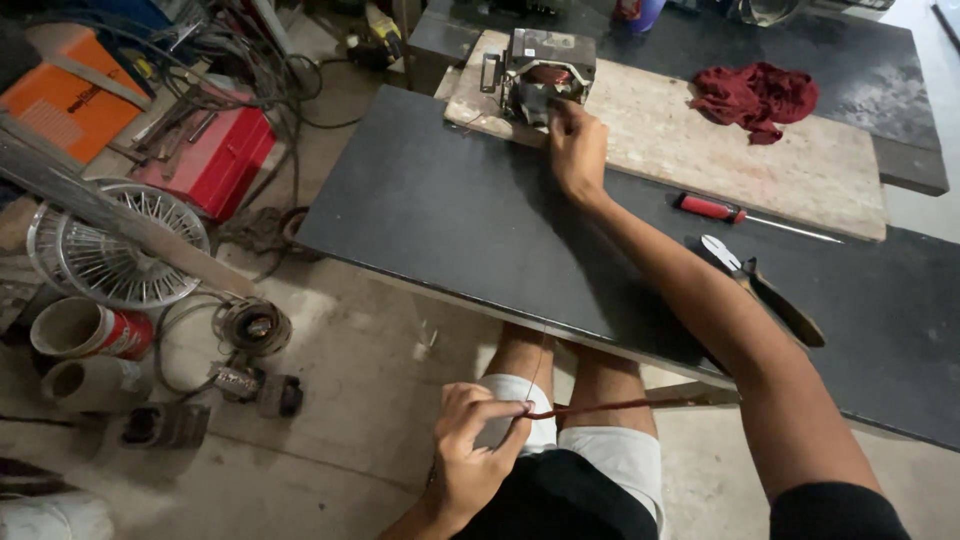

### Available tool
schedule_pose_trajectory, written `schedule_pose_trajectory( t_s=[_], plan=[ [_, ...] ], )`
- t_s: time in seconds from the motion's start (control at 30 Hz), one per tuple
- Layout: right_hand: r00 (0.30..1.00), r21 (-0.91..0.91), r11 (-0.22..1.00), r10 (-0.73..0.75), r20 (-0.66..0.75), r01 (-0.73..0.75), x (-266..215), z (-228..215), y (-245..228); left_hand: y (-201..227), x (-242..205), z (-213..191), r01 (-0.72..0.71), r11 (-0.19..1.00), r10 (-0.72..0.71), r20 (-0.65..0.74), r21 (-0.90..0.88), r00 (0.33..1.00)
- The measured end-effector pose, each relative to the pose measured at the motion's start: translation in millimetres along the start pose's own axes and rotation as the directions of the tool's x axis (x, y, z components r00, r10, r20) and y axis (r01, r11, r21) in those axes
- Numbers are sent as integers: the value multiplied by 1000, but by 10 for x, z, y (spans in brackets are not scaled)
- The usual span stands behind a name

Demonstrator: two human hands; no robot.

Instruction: The person twists a copper wire by hand, then straightens it on the table. The person continues to twist the wire further by hand.

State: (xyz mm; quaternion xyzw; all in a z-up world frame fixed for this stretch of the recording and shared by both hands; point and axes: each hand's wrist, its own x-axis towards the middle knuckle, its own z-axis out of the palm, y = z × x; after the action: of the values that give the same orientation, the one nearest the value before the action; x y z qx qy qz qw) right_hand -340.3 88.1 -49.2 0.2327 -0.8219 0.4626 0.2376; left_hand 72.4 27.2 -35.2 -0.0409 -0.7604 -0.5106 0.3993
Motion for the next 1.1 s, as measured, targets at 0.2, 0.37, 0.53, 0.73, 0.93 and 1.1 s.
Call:
schedule_pose_trajectory(
  t_s=[0.2, 0.37, 0.53, 0.73, 0.93, 1.1],
  plan=[
    [982, 228, 973, -11, 190, -33, -74, 130, -469, 45, -21, -39, 6, 1000, -6, -16, 2, 1000],
    [959, 209, 974, -140, 247, 89, -368, 84, -651, 17, -110, -86, -41, 999, 40, 26, 11, 999],
    [913, 305, 945, -14, 407, -121, -579, -247, -652, 41, -130, -85, -38, 999, 38, 31, -23, 999],
    [813, 114, 924, 258, 522, -366, -367, -575, -752, 88, -71, -33, -98, 994, 101, 74, -37, 992],
    [793, 68, 894, 355, 495, -443, -102, -330, -700, 181, -26, -9, -115, 992, 119, 87, -45, 989],
    [748, 139, 817, 425, 510, -559, 122, -138, -696, 156, -45, -48, -107, 994, 109, 80, -26, 991]
  ],
)
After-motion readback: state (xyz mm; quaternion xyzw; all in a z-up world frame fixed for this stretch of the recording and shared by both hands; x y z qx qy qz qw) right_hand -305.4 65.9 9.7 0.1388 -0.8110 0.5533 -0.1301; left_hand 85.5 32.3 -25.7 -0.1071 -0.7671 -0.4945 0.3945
